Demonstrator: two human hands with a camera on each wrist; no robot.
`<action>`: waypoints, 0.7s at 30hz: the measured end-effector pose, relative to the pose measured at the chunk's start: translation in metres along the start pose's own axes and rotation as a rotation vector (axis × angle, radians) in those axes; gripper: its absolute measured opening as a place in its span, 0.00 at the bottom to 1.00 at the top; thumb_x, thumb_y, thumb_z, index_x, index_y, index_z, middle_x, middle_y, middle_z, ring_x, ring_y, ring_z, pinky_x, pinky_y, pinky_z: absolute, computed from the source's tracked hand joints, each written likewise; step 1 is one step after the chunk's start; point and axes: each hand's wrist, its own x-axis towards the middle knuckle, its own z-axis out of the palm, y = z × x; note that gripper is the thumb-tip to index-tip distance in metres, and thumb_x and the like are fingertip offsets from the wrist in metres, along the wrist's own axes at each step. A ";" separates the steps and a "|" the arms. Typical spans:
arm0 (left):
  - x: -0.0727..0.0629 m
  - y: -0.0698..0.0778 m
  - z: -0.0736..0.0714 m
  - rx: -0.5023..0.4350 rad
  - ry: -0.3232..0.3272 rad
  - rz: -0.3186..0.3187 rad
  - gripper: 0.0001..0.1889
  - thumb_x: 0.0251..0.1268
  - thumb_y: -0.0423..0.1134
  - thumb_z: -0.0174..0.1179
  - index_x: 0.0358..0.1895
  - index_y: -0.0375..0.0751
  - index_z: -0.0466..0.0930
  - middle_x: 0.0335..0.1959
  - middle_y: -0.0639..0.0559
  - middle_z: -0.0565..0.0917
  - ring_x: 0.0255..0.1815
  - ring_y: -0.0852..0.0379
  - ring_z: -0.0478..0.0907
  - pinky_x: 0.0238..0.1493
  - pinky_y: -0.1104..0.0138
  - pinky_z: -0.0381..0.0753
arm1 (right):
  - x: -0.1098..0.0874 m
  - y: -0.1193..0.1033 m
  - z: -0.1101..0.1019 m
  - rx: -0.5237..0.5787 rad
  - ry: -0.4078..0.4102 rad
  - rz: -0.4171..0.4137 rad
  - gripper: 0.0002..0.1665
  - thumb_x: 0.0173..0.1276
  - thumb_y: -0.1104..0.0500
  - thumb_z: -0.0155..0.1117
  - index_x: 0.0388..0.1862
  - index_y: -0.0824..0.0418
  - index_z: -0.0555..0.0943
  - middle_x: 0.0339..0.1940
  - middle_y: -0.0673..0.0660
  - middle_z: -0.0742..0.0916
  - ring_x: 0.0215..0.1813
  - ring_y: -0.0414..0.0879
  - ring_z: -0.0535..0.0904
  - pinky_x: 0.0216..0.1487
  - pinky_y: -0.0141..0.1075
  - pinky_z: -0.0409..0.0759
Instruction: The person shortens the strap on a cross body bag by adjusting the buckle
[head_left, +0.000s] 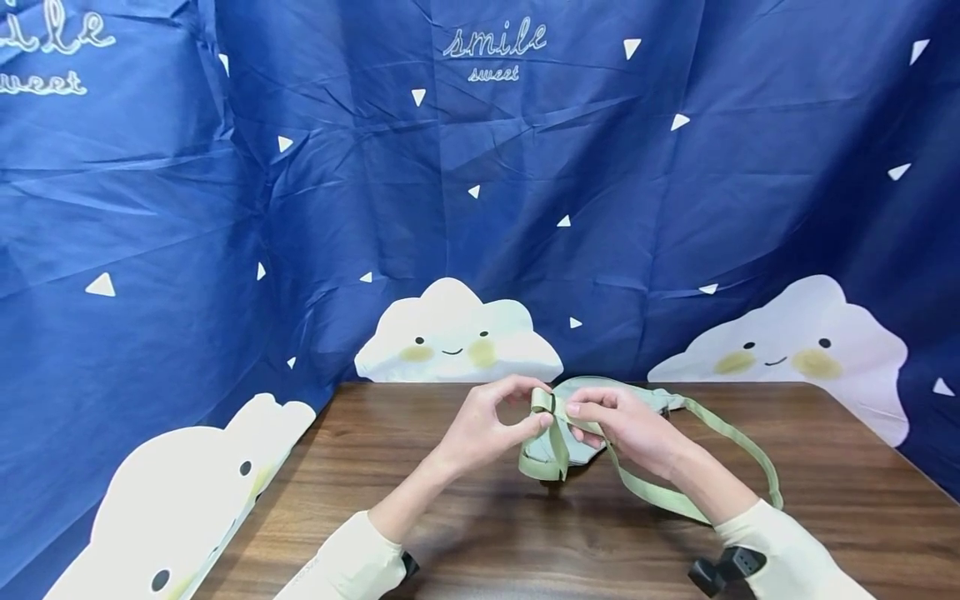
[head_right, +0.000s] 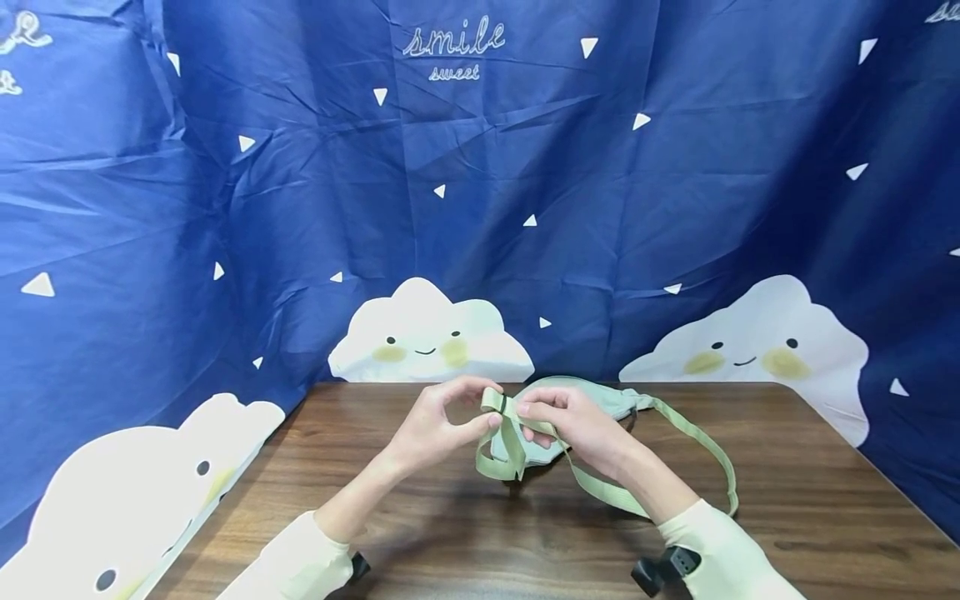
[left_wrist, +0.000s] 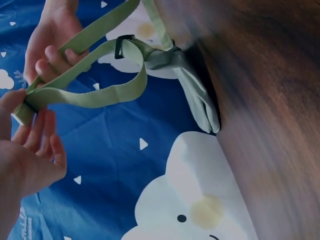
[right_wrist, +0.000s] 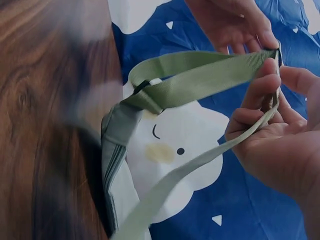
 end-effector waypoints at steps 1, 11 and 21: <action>0.000 0.000 -0.001 -0.001 0.008 -0.002 0.15 0.66 0.42 0.71 0.54 0.46 0.84 0.43 0.60 0.86 0.43 0.61 0.81 0.48 0.59 0.81 | -0.001 0.001 -0.001 0.012 0.000 0.010 0.15 0.78 0.60 0.59 0.42 0.75 0.78 0.27 0.57 0.80 0.26 0.45 0.70 0.30 0.33 0.69; -0.001 0.001 0.001 -0.023 0.017 -0.019 0.16 0.62 0.40 0.74 0.52 0.46 0.85 0.43 0.59 0.86 0.43 0.59 0.81 0.46 0.55 0.81 | 0.002 -0.001 0.006 0.076 -0.060 -0.017 0.14 0.79 0.62 0.57 0.43 0.76 0.76 0.28 0.57 0.80 0.27 0.45 0.70 0.31 0.31 0.70; 0.000 -0.002 -0.002 -0.025 0.041 -0.035 0.15 0.64 0.43 0.72 0.52 0.47 0.85 0.40 0.60 0.85 0.41 0.56 0.80 0.45 0.55 0.81 | 0.000 0.008 -0.007 0.153 -0.052 0.008 0.08 0.78 0.65 0.55 0.42 0.68 0.79 0.28 0.56 0.81 0.30 0.44 0.73 0.34 0.31 0.72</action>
